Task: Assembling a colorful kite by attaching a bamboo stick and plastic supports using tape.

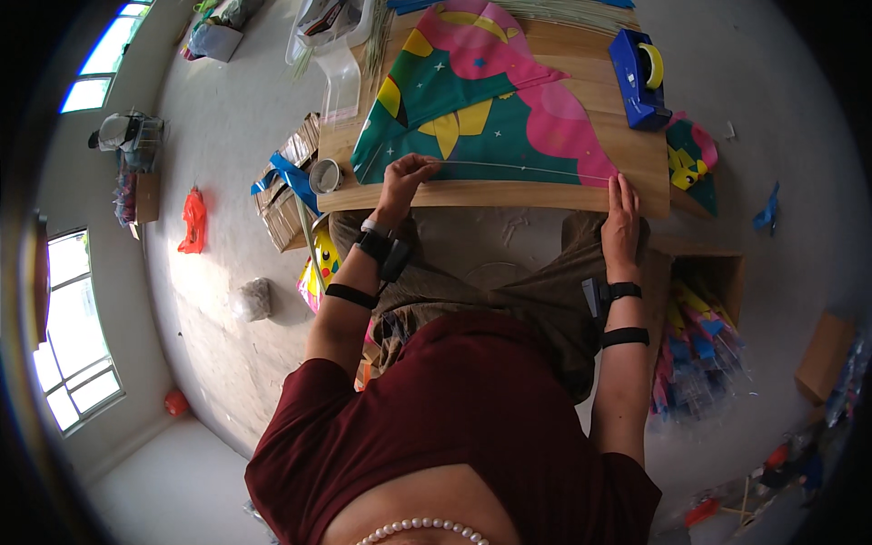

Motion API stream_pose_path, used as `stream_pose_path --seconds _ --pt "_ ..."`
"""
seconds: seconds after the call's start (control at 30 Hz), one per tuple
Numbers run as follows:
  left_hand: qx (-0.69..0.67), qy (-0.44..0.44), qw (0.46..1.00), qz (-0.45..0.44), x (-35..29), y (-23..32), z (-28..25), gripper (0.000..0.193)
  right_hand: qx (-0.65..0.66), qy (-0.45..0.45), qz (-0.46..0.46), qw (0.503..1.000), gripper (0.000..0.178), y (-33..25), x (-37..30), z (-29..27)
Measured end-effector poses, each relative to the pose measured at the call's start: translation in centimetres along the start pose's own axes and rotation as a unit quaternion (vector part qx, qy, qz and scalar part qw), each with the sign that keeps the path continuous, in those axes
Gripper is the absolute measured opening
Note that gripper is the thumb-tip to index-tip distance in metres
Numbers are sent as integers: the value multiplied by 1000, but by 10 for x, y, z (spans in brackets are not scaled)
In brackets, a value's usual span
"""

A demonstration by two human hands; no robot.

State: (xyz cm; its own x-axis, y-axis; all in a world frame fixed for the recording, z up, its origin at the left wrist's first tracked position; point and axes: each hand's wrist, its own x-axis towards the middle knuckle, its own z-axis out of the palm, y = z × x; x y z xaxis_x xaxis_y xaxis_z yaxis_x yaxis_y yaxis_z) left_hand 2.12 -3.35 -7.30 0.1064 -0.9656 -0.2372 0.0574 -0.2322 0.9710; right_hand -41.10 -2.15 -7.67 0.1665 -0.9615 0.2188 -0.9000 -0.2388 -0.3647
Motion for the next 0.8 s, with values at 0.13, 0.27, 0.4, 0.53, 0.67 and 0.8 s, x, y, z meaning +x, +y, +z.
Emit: stream_pose_path --seconds 0.13,0.27,0.4,0.53,0.67,0.8 --pt "142 28 989 38 2 -1 -2 17 2 0 2 1000 71 -1 1 0" --pt "236 40 969 57 -2 13 6 16 2 2 2 1000 72 0 0 0" --pt "277 49 958 58 -4 21 11 13 -4 -5 5 1000 71 -1 1 -1" --pt "285 54 953 84 -3 15 10 12 -2 2 -3 1000 69 -3 1 -1" --pt "349 66 927 120 -2 15 11 10 -4 3 0 1000 69 -2 1 -1" --pt "302 42 950 72 -7 30 11 9 -4 7 1 1000 68 1 -1 1"
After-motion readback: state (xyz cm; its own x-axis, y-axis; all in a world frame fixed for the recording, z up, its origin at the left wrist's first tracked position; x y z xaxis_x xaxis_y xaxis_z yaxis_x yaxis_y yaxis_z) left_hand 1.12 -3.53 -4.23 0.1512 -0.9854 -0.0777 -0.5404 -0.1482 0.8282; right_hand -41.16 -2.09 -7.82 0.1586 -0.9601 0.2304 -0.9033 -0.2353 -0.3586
